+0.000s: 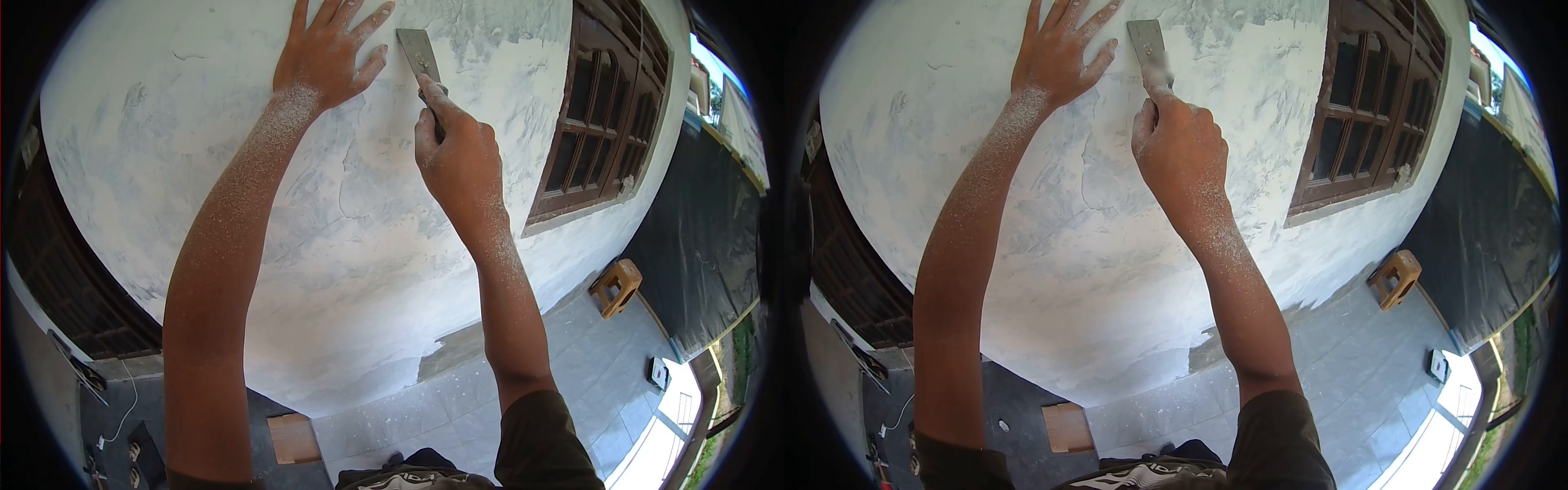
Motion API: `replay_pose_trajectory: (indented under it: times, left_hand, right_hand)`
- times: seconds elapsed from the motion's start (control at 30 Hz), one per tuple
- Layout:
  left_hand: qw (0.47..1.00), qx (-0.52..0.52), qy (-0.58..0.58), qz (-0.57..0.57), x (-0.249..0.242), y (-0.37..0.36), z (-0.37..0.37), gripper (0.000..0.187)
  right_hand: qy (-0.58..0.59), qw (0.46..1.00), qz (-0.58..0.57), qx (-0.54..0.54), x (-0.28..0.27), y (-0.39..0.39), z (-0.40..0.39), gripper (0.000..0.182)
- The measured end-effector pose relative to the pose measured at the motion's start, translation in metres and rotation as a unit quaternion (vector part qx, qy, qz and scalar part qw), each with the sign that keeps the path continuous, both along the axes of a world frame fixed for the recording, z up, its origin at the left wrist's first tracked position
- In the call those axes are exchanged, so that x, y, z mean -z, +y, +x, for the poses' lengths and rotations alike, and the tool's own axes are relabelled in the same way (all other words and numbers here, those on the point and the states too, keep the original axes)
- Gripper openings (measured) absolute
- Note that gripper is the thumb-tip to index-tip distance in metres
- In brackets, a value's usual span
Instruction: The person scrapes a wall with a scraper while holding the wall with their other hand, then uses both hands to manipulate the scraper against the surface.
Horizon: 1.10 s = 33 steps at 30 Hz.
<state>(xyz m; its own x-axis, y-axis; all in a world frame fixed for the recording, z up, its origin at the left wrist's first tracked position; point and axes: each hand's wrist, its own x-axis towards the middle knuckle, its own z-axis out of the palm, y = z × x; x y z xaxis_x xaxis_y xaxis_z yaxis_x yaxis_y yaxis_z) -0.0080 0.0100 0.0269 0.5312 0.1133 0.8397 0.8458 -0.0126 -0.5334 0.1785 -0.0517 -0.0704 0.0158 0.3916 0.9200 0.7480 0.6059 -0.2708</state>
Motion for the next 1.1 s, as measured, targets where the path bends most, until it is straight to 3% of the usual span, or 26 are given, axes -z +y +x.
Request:
replay_pose_trajectory:
  times: [0.23,0.37,0.5,0.7,0.9,1.03,1.1]
  left_hand:
    - [1.0,-0.021,-0.001,0.002,0.001,-0.001,-0.001,0.063]
    - [1.0,0.0,-0.003,0.006,0.001,0.001,0.0,0.062]
    - [1.0,-0.009,-0.001,0.005,0.001,0.0,-0.001,0.061]
    - [1.0,0.013,-0.003,0.005,0.0,-0.001,-0.001,0.06]
    - [1.0,-0.001,-0.003,0.014,0.0,-0.001,-0.001,0.059]
    - [1.0,0.023,-0.005,0.014,0.0,0.001,-0.001,0.06]
    - [0.999,0.033,-0.001,0.013,-0.001,0.003,-0.001,0.06]
  right_hand:
    - [0.016,1.0,-0.011,-0.007,-0.029,0.004,-0.003,0.037]
    - [-0.002,1.0,0.008,-0.005,0.004,0.007,0.001,0.037]
    - [0.022,1.0,0.003,-0.021,-0.034,0.01,-0.003,0.037]
    - [-0.015,1.0,0.016,-0.005,0.006,0.004,0.005,0.036]
    - [0.004,1.0,-0.007,-0.014,-0.029,0.006,0.002,0.037]
    - [-0.024,0.999,0.029,0.005,0.003,0.007,0.005,0.036]
    - [-0.01,1.0,0.017,-0.011,-0.016,0.013,0.004,0.037]
